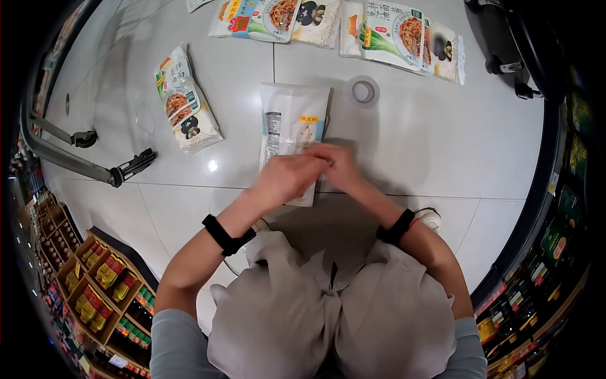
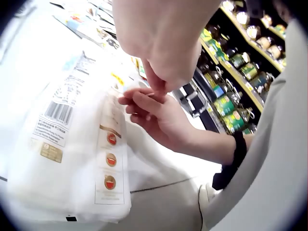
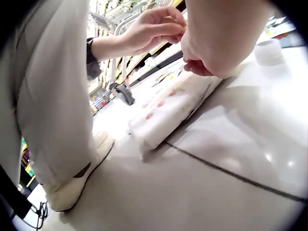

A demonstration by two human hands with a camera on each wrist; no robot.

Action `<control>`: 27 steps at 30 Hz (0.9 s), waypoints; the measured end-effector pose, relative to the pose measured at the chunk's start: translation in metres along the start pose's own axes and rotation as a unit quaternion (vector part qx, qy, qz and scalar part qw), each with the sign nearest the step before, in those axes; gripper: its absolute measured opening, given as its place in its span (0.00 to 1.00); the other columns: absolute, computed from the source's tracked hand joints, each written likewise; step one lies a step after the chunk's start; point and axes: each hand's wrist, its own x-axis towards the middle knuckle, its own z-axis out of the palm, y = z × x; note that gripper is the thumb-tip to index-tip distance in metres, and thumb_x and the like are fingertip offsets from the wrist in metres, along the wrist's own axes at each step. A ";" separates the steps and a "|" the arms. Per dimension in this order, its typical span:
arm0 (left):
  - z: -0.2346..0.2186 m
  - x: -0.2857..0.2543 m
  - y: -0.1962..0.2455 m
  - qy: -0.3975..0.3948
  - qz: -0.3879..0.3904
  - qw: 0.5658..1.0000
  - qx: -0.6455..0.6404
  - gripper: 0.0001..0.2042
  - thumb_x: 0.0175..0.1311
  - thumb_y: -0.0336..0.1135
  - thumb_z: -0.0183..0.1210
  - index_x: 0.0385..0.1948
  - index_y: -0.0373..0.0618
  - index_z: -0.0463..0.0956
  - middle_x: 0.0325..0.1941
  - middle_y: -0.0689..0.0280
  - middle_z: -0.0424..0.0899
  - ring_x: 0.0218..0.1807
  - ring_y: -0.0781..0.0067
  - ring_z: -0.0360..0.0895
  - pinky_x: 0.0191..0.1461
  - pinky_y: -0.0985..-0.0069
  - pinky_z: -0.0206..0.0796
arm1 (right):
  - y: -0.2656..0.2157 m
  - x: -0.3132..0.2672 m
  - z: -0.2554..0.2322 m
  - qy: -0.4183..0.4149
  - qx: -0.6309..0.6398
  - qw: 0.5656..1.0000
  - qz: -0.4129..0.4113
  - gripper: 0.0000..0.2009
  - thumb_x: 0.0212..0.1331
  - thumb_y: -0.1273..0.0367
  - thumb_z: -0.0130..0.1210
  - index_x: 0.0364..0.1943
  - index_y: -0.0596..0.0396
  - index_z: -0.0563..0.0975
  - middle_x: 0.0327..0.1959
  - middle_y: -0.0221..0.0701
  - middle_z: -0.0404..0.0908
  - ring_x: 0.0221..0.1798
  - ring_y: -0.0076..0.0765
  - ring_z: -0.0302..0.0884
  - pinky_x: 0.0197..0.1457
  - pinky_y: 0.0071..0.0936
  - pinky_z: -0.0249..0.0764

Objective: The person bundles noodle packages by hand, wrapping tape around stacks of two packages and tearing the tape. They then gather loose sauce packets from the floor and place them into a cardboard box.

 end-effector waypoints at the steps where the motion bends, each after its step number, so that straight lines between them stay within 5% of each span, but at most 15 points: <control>1: -0.003 0.002 0.000 0.000 0.001 1.000 0.000 0.07 0.47 0.26 0.55 0.30 0.44 0.72 0.28 0.65 0.77 0.31 0.67 0.78 0.30 0.75 0.71 | -0.001 0.004 -0.007 0.001 0.000 1.000 0.000 0.07 0.49 0.77 0.54 0.34 0.58 0.78 0.33 0.35 0.79 0.34 0.35 0.78 0.38 0.23 0.72; 3: -0.007 0.003 -0.001 0.198 -0.238 0.935 -0.173 0.11 0.49 0.22 0.56 0.35 0.44 0.74 0.27 0.64 0.77 0.32 0.65 0.77 0.33 0.74 0.71 | -0.002 0.011 -0.022 0.008 -0.107 0.993 -0.041 0.08 0.50 0.75 0.54 0.35 0.58 0.78 0.32 0.36 0.79 0.33 0.38 0.77 0.36 0.26 0.73; 6: 0.005 -0.002 -0.028 0.208 -0.245 0.940 -0.114 0.11 0.51 0.21 0.55 0.37 0.44 0.74 0.31 0.64 0.77 0.34 0.65 0.76 0.34 0.73 0.71 | 0.002 0.021 -0.033 0.013 -0.173 0.978 -0.118 0.05 0.50 0.74 0.55 0.32 0.59 0.78 0.30 0.35 0.78 0.30 0.40 0.76 0.33 0.28 0.73; 8: 0.007 -0.005 -0.035 0.184 -0.178 0.966 -0.042 0.12 0.50 0.22 0.56 0.37 0.45 0.75 0.33 0.65 0.77 0.35 0.65 0.75 0.35 0.74 0.70 | 0.003 0.027 -0.041 0.006 -0.225 0.960 -0.165 0.04 0.50 0.74 0.56 0.30 0.59 0.77 0.29 0.35 0.77 0.29 0.40 0.76 0.33 0.28 0.72; 11: 0.017 -0.007 -0.040 0.131 -0.063 0.988 0.049 0.13 0.47 0.23 0.59 0.37 0.45 0.75 0.38 0.67 0.76 0.38 0.67 0.74 0.37 0.74 0.70 | -0.003 0.026 -0.044 0.011 -0.243 0.964 -0.108 0.03 0.49 0.75 0.57 0.26 0.59 0.76 0.26 0.34 0.76 0.26 0.34 0.74 0.31 0.24 0.71; 12: 0.019 -0.008 -0.041 0.109 -0.014 0.991 0.075 0.13 0.46 0.24 0.60 0.37 0.46 0.75 0.39 0.68 0.75 0.39 0.67 0.73 0.38 0.74 0.70 | -0.001 0.025 -0.041 0.042 -0.162 0.984 -0.053 0.02 0.48 0.75 0.57 0.26 0.59 0.75 0.25 0.32 0.76 0.25 0.31 0.73 0.30 0.23 0.70; 17: 0.024 -0.003 -0.037 0.098 -0.025 0.991 0.085 0.14 0.44 0.25 0.60 0.36 0.46 0.75 0.37 0.68 0.74 0.38 0.67 0.72 0.39 0.73 0.69 | 0.013 0.014 -0.030 0.141 0.011 0.989 0.038 0.03 0.46 0.77 0.56 0.24 0.58 0.74 0.22 0.30 0.73 0.23 0.23 0.69 0.29 0.21 0.68; 23: 0.018 0.009 -0.033 0.036 -0.044 0.995 0.086 0.09 0.45 0.25 0.58 0.31 0.42 0.73 0.38 0.66 0.72 0.40 0.66 0.70 0.42 0.73 0.67 | 0.012 0.005 -0.035 0.066 -0.217 0.968 -0.107 0.06 0.40 0.77 0.57 0.24 0.56 0.73 0.24 0.30 0.71 0.28 0.34 0.71 0.31 0.25 0.70; 25: 0.020 0.014 -0.034 0.013 -0.047 0.994 0.094 0.09 0.46 0.26 0.58 0.31 0.41 0.73 0.38 0.65 0.71 0.41 0.66 0.69 0.43 0.73 0.66 | 0.017 0.010 -0.039 0.032 -0.315 0.921 -0.227 0.07 0.38 0.75 0.58 0.24 0.54 0.72 0.26 0.29 0.70 0.31 0.37 0.70 0.32 0.28 0.70; 27: 0.021 0.018 -0.036 -0.010 -0.036 0.992 0.123 0.10 0.46 0.26 0.58 0.32 0.39 0.72 0.39 0.64 0.71 0.42 0.65 0.69 0.46 0.73 0.65 | 0.020 0.012 -0.041 0.012 -0.339 0.911 -0.236 0.07 0.38 0.74 0.57 0.23 0.53 0.71 0.26 0.28 0.69 0.31 0.35 0.69 0.32 0.28 0.69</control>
